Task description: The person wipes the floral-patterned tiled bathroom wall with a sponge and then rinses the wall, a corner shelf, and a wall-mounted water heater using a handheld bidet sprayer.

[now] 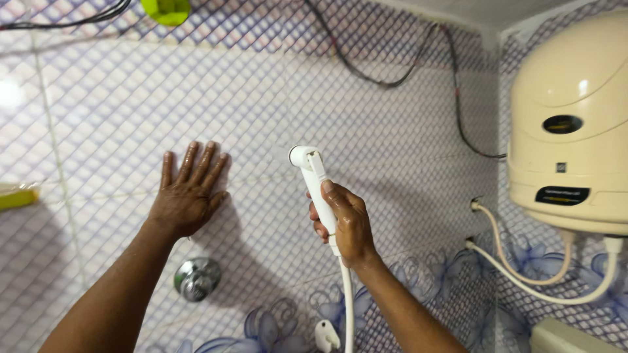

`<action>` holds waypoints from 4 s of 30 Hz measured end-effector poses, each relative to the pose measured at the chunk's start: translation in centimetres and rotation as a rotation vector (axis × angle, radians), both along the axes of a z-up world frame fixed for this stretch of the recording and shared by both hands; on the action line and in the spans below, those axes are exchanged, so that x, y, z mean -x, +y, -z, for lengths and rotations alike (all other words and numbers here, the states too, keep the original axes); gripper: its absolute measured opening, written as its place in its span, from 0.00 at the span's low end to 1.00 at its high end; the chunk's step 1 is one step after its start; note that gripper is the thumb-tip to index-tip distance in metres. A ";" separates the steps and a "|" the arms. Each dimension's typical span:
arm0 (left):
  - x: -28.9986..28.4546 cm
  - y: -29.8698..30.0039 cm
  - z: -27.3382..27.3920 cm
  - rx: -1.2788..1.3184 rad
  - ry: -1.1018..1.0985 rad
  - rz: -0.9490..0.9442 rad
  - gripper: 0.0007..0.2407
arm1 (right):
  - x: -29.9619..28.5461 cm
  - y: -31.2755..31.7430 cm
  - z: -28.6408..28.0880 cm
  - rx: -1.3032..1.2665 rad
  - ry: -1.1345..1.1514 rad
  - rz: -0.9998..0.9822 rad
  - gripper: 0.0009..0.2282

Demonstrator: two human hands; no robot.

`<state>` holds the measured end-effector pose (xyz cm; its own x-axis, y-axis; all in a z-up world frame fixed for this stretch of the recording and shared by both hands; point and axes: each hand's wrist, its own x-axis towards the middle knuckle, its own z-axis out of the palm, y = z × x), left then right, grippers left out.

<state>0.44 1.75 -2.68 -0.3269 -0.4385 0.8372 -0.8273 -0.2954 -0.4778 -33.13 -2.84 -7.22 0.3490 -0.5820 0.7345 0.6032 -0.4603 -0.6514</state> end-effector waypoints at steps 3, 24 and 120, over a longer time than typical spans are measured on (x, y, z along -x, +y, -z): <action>-0.4 3.3 3.8 -0.129 0.098 -0.007 0.29 | -1.2 1.3 2.4 0.014 0.099 -0.086 0.21; 5.6 5.1 16.0 0.692 2.033 0.730 0.16 | -0.9 8.0 12.8 0.118 0.294 -0.133 0.21; 19.9 -18.1 41.7 0.092 2.984 1.113 0.19 | 10.8 4.7 27.9 -0.485 0.342 0.228 0.21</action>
